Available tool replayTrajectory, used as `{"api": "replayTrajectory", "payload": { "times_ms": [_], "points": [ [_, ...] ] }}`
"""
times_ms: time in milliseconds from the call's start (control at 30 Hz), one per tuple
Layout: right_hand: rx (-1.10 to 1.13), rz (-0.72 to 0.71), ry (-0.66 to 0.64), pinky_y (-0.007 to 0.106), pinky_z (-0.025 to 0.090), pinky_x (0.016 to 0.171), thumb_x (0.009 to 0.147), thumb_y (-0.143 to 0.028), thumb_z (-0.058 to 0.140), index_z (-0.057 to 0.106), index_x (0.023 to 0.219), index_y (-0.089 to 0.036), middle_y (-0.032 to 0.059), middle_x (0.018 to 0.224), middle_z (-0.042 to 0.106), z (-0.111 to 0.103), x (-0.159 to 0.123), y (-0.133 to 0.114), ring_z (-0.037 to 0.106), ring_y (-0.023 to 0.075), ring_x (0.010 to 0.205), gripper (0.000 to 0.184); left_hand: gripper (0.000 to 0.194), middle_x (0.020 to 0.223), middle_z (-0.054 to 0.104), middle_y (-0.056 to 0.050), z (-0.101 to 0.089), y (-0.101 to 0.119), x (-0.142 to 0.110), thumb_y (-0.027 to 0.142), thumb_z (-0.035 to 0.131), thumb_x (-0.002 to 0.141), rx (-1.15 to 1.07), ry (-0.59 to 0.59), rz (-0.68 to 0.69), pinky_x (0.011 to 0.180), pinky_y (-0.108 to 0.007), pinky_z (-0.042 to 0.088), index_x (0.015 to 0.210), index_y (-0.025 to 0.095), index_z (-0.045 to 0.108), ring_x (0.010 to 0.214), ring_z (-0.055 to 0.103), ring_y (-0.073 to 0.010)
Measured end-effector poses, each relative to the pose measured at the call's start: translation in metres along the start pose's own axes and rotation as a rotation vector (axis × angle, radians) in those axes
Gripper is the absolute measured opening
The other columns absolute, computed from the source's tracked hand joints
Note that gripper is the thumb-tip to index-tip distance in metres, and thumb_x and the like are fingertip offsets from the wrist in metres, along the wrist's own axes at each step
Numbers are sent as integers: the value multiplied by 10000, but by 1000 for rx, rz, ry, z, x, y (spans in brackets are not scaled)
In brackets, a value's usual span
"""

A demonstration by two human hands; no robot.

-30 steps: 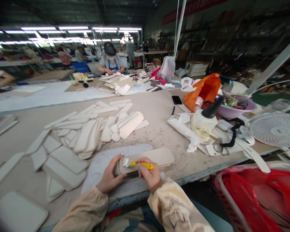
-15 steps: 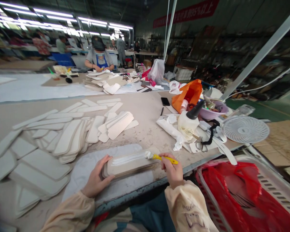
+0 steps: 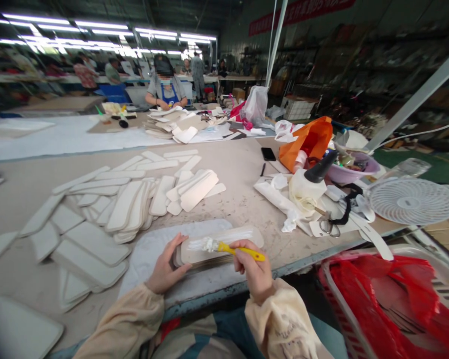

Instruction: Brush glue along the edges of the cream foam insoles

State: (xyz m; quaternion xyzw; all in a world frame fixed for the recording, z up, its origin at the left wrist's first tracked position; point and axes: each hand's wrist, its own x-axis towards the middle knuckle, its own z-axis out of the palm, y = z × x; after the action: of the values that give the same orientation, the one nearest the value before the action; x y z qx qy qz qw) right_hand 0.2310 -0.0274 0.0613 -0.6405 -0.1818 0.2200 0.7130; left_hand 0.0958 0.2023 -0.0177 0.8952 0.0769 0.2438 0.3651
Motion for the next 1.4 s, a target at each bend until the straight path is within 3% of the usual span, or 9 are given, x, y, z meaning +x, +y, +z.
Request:
{"api": "replayTrajectory", "payload": {
  "times_ms": [133,267,433,733,933,1100,1267,1400],
  "points": [
    [9,43,-132,234,293,443,817,-334,541,617,862,-160,-45,461,490,37,4,10,383,95,430,196,834,1334,513,-134,0,-1,0,377,668,761,6,-2,11,1053,-461,376,1440,209,215,1249,465,-275],
    [-72,81,-209,231,304,459,809,-306,523,622,852,-155,-48,466,491,39,8,13,388,89,437,186,860,1324,520,-135,0,-2,0,386,674,757,-3,-9,0,1039,-469,388,1446,210,191,1233,480,-277],
    [-152,66,-149,235,298,462,816,-310,515,631,862,-154,-47,466,486,10,8,8,388,94,442,199,833,1311,523,-134,0,-2,0,380,669,759,3,-12,-5,1046,-474,378,1438,207,218,1233,474,-280],
    [-285,87,143,250,267,448,772,-362,541,640,853,-147,-42,460,458,-68,9,-12,367,110,438,250,805,1292,538,-119,1,-7,0,384,651,765,38,-2,5,1035,-460,399,1434,227,231,1217,492,-279],
    [-418,-5,280,252,276,450,771,-366,549,649,832,-150,-48,461,441,-88,6,-24,381,116,447,246,794,1301,538,-120,2,-8,0,401,642,765,51,-5,-11,1036,-461,402,1429,224,243,1226,490,-284],
    [-614,-234,338,258,379,491,841,-344,526,645,896,-176,-31,535,513,-83,-1,-29,481,135,481,213,790,1311,531,-122,2,-8,0,403,635,771,50,-12,-28,1034,-458,406,1431,223,238,1226,492,-285],
    [-1114,-553,158,308,477,667,882,-243,485,635,1016,-174,81,854,694,-61,2,-13,649,210,736,213,808,1297,543,-124,2,-8,-1,404,632,774,47,-12,-38,1013,-460,426,1442,222,214,1198,519,-286],
    [-1369,-633,1,310,470,607,866,-181,448,639,1015,-149,105,780,688,-30,2,4,623,213,667,245,802,1302,540,-128,2,-9,-2,399,640,768,49,-3,-16,1013,-462,429,1436,216,236,1200,518,-288]
  ]
}}
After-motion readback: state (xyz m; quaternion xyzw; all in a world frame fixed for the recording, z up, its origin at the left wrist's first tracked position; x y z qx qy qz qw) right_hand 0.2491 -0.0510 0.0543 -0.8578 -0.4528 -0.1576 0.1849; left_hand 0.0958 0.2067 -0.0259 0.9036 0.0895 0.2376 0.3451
